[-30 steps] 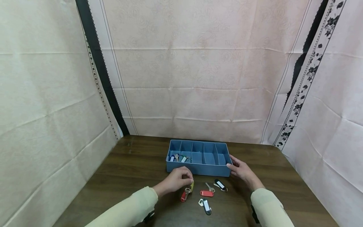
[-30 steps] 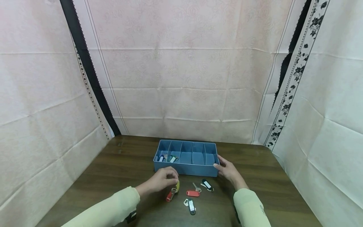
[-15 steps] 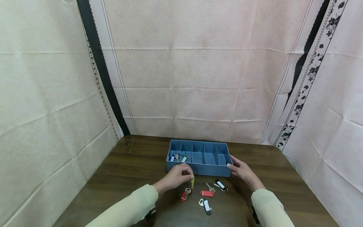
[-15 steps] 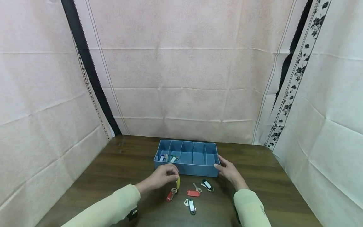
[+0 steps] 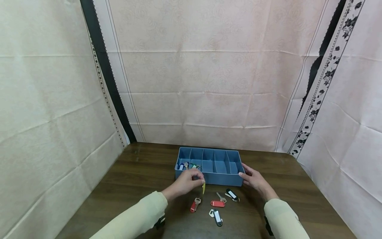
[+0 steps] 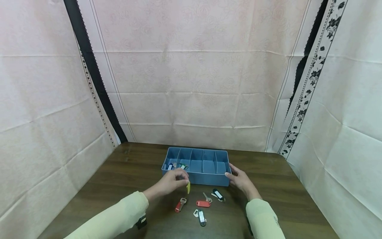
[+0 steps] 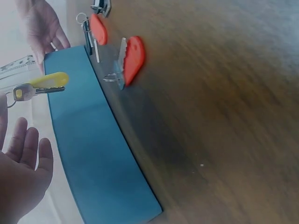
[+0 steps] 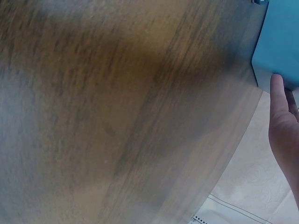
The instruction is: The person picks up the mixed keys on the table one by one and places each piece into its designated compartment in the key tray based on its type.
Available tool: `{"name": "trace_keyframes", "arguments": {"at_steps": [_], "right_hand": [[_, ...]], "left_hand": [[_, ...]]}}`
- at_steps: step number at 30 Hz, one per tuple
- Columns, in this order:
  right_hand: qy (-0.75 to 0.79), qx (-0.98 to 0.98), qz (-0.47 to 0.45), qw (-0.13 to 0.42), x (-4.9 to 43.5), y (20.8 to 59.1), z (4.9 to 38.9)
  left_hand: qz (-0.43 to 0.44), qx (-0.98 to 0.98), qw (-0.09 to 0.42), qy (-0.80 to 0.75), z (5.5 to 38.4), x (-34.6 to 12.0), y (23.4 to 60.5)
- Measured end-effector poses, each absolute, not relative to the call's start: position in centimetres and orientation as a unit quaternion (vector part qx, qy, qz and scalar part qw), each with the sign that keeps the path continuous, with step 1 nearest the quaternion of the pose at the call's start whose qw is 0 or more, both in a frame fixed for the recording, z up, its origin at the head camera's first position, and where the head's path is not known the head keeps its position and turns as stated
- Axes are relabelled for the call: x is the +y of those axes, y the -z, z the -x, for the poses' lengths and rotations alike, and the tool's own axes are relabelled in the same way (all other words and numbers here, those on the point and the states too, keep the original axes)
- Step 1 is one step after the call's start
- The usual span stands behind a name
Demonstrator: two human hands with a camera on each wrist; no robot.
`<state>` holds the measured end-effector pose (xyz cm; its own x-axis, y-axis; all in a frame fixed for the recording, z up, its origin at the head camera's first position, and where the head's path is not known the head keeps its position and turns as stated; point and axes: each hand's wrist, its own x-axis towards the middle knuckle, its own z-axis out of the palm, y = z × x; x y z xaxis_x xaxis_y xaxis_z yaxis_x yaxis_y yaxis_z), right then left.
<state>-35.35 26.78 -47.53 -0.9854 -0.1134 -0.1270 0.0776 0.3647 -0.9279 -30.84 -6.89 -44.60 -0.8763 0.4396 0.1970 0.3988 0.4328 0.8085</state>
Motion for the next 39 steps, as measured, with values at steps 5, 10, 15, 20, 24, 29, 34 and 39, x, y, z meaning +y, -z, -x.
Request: {"name": "trace_keyframes", "arguments": {"at_steps": [5, 10, 15, 20, 24, 29, 34, 39], "right_hand": [[0.564, 0.821, 0.010, 0.085, 26.9, 47.5, 35.4], [0.562, 0.823, 0.008, 0.085, 27.0, 47.6, 35.4], [0.560, 0.824, 0.009, 0.084, 27.0, 47.6, 35.4], [0.563, 0.822, 0.009, 0.084, 27.1, 47.6, 35.4], [0.562, 0.822, 0.010, 0.085, 27.1, 47.6, 35.4], [0.560, 0.825, 0.015, 0.081, 27.1, 47.6, 35.2], [0.561, 0.824, 0.018, 0.077, 27.0, 47.5, 35.1], [0.557, 0.827, 0.018, 0.072, 26.7, 47.6, 35.1]], "left_hand": [[-0.241, 0.844, 0.015, -0.479, 31.1, -6.6, 44.2], [-0.241, 0.838, 0.006, -0.489, 31.9, -6.2, 43.9], [-0.235, 0.831, 0.003, -0.503, 32.7, -5.8, 43.3], [-0.230, 0.829, -0.016, -0.509, 33.5, -5.1, 42.3], [-0.218, 0.833, -0.030, -0.507, 34.4, -4.5, 41.4], [-0.203, 0.839, -0.047, -0.502, 35.6, -3.8, 40.6], [-0.189, 0.841, -0.064, -0.503, 36.9, -3.2, 40.1], [-0.183, 0.839, -0.073, -0.507, 38.2, -3.0, 40.0]]}}
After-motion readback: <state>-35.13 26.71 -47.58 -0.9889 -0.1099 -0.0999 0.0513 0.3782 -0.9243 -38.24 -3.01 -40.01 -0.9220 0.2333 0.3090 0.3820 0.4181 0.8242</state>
